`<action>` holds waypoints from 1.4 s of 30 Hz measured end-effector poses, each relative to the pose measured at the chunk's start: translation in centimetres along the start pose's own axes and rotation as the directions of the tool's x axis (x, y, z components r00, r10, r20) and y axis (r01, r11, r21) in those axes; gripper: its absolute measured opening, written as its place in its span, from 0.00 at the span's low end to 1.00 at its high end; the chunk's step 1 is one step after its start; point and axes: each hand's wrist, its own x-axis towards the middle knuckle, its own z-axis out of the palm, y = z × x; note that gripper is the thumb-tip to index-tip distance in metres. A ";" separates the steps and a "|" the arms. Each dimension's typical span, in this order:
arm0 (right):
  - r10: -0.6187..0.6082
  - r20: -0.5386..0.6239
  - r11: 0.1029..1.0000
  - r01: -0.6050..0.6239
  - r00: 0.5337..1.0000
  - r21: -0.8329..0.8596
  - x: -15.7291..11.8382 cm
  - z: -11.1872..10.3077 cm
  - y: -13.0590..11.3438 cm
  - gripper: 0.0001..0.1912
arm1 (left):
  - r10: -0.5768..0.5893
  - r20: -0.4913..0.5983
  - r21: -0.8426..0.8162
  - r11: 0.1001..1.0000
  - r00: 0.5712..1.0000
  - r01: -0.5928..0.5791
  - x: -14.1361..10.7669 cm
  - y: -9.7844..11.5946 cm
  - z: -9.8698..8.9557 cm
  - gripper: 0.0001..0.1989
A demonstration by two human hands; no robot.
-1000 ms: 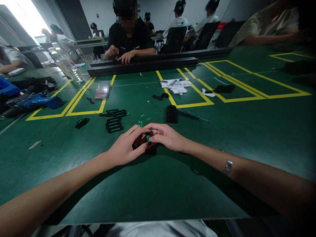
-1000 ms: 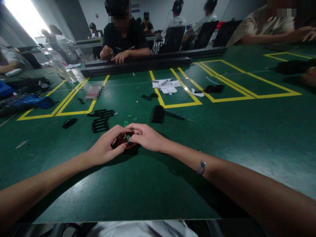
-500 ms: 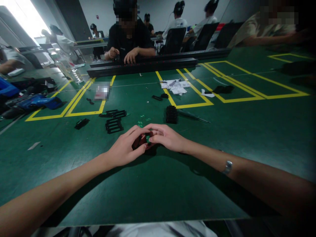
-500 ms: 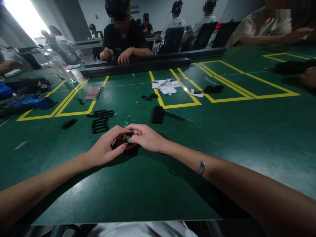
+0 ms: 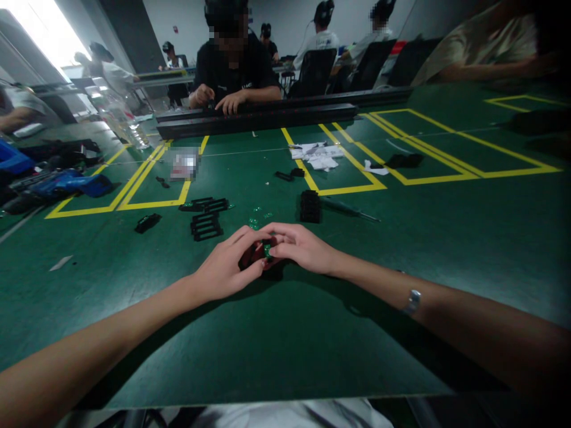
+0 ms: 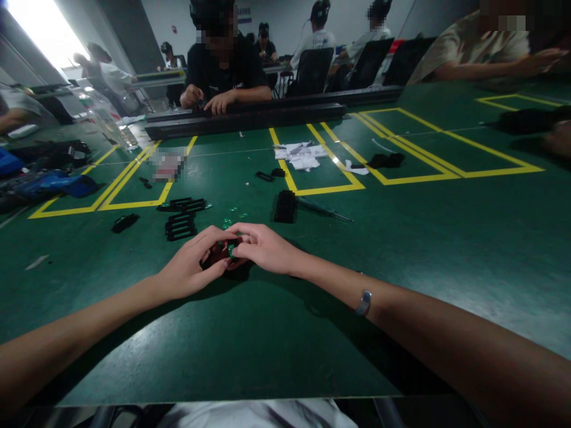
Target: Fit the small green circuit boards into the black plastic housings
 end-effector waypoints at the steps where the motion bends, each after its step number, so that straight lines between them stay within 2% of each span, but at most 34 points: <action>1: 0.000 0.004 1.000 0.000 1.000 -0.001 0.0 0.0 0.0 0.13 | -0.001 0.000 0.000 1.000 1.000 0.001 0.0 0.0 0.0 0.21; 13: -0.037 0.022 0.997 0.038 0.999 -0.060 0.0 -0.2 0.3 0.20 | -0.015 0.004 0.001 1.000 1.000 0.015 0.0 0.1 0.0 0.20; 31: -0.027 0.011 0.999 0.027 1.000 -0.041 0.3 -0.4 0.4 0.19 | -0.041 -0.012 -0.021 0.999 0.999 0.040 0.1 0.1 0.0 0.21; 42: -0.007 -0.045 0.998 0.004 0.999 -0.064 0.1 -0.1 0.1 0.21 | -0.048 -0.015 -0.036 0.998 0.999 0.048 0.2 0.1 0.1 0.21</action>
